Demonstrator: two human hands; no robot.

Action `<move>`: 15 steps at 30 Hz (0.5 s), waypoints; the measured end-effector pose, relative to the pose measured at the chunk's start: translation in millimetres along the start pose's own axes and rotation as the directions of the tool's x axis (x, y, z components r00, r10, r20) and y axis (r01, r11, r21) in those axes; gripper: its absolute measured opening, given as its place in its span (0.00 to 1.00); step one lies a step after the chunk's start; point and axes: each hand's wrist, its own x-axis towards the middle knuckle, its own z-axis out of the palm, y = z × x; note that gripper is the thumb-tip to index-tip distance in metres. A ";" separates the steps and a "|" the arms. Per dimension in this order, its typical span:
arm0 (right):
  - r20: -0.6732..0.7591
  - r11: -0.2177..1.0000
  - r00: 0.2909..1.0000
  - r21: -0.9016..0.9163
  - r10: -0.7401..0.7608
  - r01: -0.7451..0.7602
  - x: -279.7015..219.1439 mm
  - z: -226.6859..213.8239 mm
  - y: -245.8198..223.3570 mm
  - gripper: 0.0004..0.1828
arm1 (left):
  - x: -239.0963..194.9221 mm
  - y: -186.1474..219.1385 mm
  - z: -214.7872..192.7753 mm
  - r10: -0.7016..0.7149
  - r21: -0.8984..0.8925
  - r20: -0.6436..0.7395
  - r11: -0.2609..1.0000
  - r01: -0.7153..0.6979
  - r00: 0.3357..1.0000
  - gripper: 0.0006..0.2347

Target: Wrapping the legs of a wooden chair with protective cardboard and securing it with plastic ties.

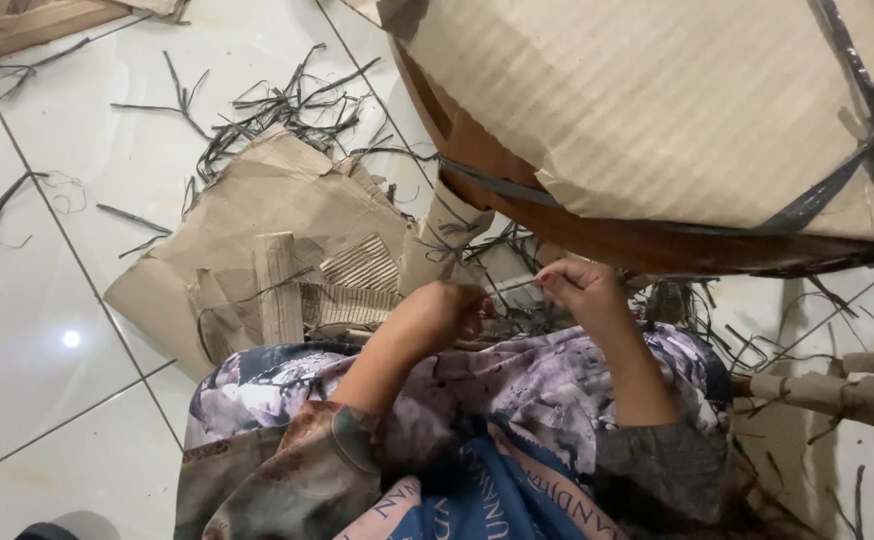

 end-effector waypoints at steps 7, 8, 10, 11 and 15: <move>0.090 0.995 0.991 -0.003 0.097 -0.097 -10.0 12.3 -27.3 0.05 | -14.1 -28.2 -30.3 -0.135 -0.024 -0.015 0.991 0.135 0.991 0.07; 0.094 0.990 0.986 -0.037 0.137 -0.134 -8.0 13.3 -28.6 0.04 | -22.5 -24.7 -39.5 -0.162 -0.037 0.017 0.986 0.163 0.987 0.08; 0.098 0.983 0.980 -0.074 0.176 -0.169 -5.7 16.4 -31.6 0.04 | -33.8 -23.6 -52.1 -0.188 -0.053 0.047 0.980 0.191 0.981 0.08; 0.050 0.965 0.970 -0.129 0.238 -0.230 -5.8 18.6 -33.2 0.05 | -36.9 -26.1 -55.2 -0.232 -0.083 0.073 0.968 0.238 0.970 0.10; -0.165 0.919 0.947 -0.245 0.275 -0.310 -4.8 12.5 -5.5 0.09 | -50.6 -38.5 -73.4 -0.349 -0.039 0.045 0.936 0.350 0.936 0.14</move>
